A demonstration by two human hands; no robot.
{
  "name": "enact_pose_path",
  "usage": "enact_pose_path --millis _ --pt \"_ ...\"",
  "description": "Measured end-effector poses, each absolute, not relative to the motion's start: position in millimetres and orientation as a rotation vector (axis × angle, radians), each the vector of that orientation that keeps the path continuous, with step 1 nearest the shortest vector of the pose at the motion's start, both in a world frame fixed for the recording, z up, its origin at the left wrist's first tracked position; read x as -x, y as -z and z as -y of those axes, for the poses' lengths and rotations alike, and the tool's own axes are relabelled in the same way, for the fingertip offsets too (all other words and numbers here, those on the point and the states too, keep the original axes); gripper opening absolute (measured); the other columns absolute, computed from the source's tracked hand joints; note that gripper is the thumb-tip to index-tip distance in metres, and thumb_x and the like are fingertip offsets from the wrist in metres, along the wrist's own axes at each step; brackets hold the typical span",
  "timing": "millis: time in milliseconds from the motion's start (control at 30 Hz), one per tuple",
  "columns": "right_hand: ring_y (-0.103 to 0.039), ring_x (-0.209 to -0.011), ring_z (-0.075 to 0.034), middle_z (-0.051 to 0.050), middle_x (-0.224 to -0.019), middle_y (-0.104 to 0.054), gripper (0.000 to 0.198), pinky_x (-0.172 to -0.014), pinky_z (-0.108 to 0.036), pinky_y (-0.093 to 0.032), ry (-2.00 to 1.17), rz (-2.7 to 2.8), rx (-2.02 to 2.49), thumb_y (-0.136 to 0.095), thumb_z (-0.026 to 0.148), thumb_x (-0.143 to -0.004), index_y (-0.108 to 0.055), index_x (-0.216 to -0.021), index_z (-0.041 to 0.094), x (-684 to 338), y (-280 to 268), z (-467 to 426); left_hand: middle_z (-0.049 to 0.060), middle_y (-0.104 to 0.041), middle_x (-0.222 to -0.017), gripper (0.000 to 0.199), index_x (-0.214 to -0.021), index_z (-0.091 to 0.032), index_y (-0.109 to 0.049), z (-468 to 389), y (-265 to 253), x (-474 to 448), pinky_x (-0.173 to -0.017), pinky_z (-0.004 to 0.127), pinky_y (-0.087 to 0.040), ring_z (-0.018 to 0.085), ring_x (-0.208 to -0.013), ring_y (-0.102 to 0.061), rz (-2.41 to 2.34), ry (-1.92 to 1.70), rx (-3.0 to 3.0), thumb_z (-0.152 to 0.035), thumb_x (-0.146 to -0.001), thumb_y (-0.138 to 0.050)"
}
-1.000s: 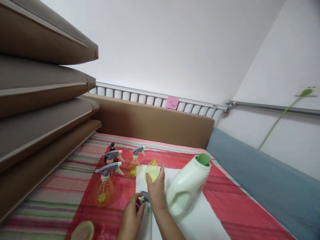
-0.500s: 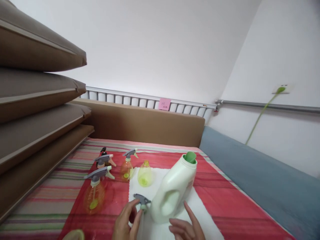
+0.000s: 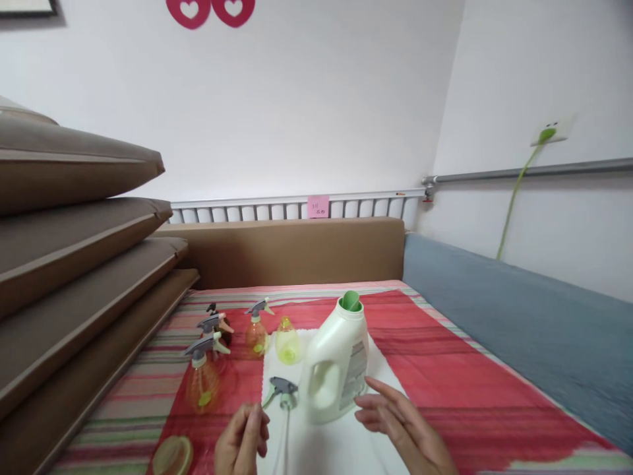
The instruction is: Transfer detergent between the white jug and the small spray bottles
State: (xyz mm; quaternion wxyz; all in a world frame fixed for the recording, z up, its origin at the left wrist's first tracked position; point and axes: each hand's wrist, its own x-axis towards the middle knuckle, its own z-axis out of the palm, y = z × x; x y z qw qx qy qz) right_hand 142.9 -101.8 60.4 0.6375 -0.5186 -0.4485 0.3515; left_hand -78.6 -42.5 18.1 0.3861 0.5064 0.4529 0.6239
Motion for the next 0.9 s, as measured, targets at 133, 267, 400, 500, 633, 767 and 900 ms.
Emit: enact_pose_path --millis 133,267,400,500,633,767,900 --pt "-0.066 -0.084 -0.022 -0.007 -0.093 -0.070 0.038 -0.077 -0.031 -0.053 -0.697 1.119 1.123 -0.046 0.053 -0.084 -0.061 -0.105 0.024 -161.2 -76.2 106.1 -0.001 -0.045 -0.048 0.048 -0.048 -0.019 -0.048 56.3 -66.9 75.8 -0.049 0.023 -0.034 0.012 -0.048 -0.042 -1.129 -1.596 -1.379 -0.052 -0.083 -0.045" --pt "-0.064 -0.081 -0.020 -0.006 -0.086 -0.070 0.037 -0.075 -0.028 -0.050 -0.568 1.232 1.013 -0.041 0.051 -0.087 -0.066 -0.091 0.023 -170.5 -95.2 109.8 0.001 -0.046 -0.046 0.058 -0.045 -0.018 -0.049 58.2 -84.1 64.7 -0.049 0.025 -0.032 0.013 -0.047 -0.042 -1.127 -1.517 -1.432 -0.056 -0.086 -0.032" --pt "-0.062 -0.070 -0.020 -0.008 -0.066 -0.066 0.064 -0.066 -0.029 -0.047 -0.774 1.235 1.170 -0.031 0.068 -0.082 -0.061 -0.053 0.020 -172.2 -94.6 97.0 0.001 -0.042 -0.037 0.070 -0.039 -0.018 -0.048 48.8 -69.4 54.0 -0.045 0.025 -0.026 0.011 -0.039 -0.038 -1.243 -1.223 -1.410 -0.065 -0.084 -0.021" --pt "-0.058 -0.048 -0.017 -0.007 -0.044 -0.056 0.078 -0.052 -0.029 -0.043 -1.060 1.030 1.385 -0.016 0.079 -0.074 -0.047 -0.033 0.020 -174.6 -73.4 78.5 0.001 -0.038 -0.031 0.077 -0.033 -0.019 -0.044 40.6 -50.0 53.1 -0.043 0.025 -0.021 0.011 -0.032 -0.035 -1.300 -1.075 -1.355 -0.073 -0.078 -0.015" --pt "-0.053 -0.036 -0.015 -0.002 -0.035 -0.044 0.078 -0.046 -0.028 -0.042 -1.110 0.901 1.488 -0.016 0.083 -0.069 -0.038 -0.027 0.021 -176.3 -50.3 68.4 0.001 -0.035 -0.027 0.079 -0.030 -0.019 -0.042 37.0 -35.3 61.2 -0.041 0.024 -0.019 0.009 -0.029 -0.031 -1.330 -1.036 -1.356 -0.078 -0.074 -0.013" --pt "-0.054 -0.038 -0.014 0.001 -0.036 -0.041 0.077 -0.050 -0.027 -0.043 -1.104 0.938 1.471 -0.012 0.079 -0.073 -0.036 -0.029 0.021 -172.2 -50.1 73.5 0.003 -0.038 -0.027 0.079 -0.029 -0.019 -0.044 41.1 -37.7 68.9 -0.039 0.024 -0.019 0.010 -0.028 -0.033 -1.365 -1.033 -1.315 -0.081 -0.071 -0.015" --pt "-0.054 -0.039 -0.015 -0.001 -0.033 -0.041 0.077 -0.053 -0.029 -0.044 -1.129 1.030 1.529 -0.015 0.075 -0.077 -0.038 -0.026 0.021 -164.2 -39.5 65.9 0.002 -0.037 -0.027 0.078 -0.028 -0.020 -0.040 45.3 -40.7 67.5 -0.040 0.024 -0.021 0.009 -0.028 -0.032 -1.394 -1.084 -1.311 -0.078 -0.074 -0.015"
